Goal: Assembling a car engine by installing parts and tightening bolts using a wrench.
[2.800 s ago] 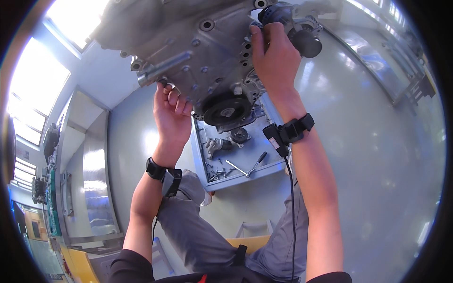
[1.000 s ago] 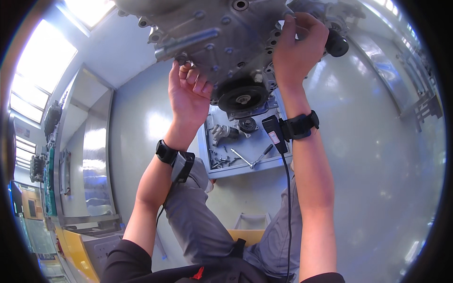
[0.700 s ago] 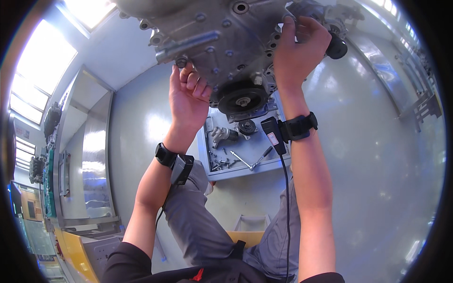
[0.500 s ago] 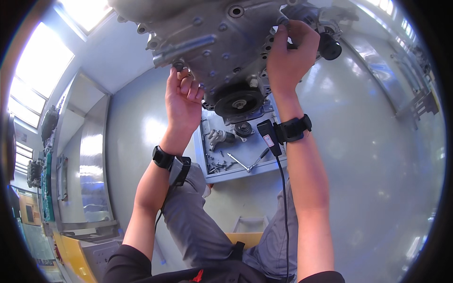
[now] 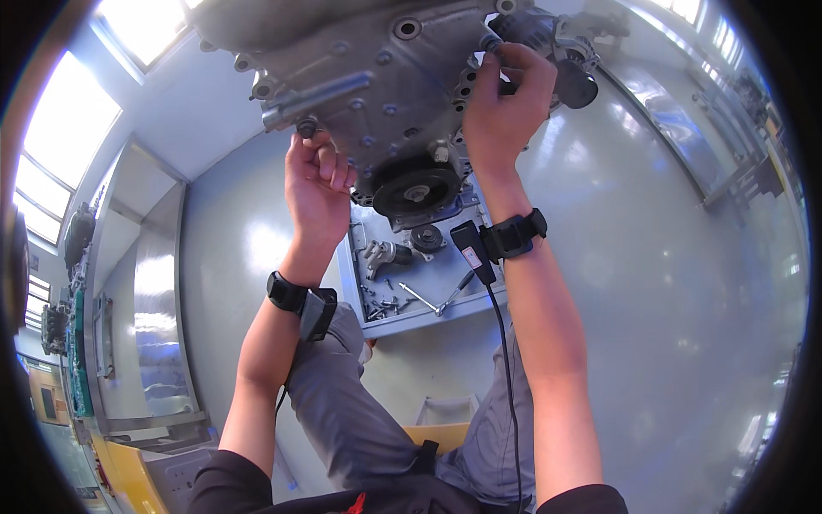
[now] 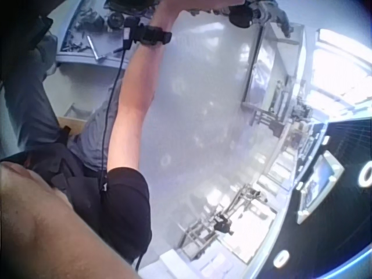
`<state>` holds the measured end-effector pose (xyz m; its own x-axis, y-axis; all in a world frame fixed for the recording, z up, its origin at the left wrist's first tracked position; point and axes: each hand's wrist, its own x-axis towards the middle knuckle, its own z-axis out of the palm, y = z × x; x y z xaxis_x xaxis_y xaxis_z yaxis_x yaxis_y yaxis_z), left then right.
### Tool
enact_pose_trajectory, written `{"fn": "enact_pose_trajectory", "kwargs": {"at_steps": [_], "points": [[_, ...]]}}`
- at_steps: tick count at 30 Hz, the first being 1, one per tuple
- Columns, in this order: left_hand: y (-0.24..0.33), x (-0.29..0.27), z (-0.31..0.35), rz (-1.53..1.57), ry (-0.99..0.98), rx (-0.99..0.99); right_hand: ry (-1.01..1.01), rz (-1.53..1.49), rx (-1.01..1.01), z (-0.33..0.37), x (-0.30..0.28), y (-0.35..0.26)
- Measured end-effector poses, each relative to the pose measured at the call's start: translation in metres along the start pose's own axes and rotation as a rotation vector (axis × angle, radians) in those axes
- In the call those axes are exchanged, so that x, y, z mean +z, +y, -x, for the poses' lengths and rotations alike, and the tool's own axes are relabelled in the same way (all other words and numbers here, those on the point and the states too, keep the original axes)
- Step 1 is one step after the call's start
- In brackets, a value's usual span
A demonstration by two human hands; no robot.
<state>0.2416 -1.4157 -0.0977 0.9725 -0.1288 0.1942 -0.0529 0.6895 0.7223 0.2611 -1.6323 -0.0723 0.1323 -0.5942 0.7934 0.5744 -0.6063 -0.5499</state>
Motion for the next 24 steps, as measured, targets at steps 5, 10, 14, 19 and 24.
{"fn": "enact_pose_trajectory", "kwargs": {"at_steps": [5, 10, 14, 19, 24], "points": [[0.001, -0.003, -0.005, -0.07, -0.019, 0.003, 0.005, -0.032, 0.053, 0.001, -0.001, -0.004], [-0.001, -0.011, -0.005, -0.03, -0.109, 0.039, 0.015, -0.077, 0.024, -0.001, 0.0, -0.008], [0.001, -0.012, -0.01, -0.036, -0.052, 0.02, 0.016, -0.011, -0.004, -0.001, 0.0, -0.008], [0.0, -0.009, -0.011, -0.126, 0.04, 0.069, 0.03, -0.053, 0.013, 0.0, 0.002, -0.008], [0.004, -0.011, -0.006, -0.037, -0.029, 0.023, 0.037, -0.018, 0.021, -0.001, 0.002, -0.009]]}}
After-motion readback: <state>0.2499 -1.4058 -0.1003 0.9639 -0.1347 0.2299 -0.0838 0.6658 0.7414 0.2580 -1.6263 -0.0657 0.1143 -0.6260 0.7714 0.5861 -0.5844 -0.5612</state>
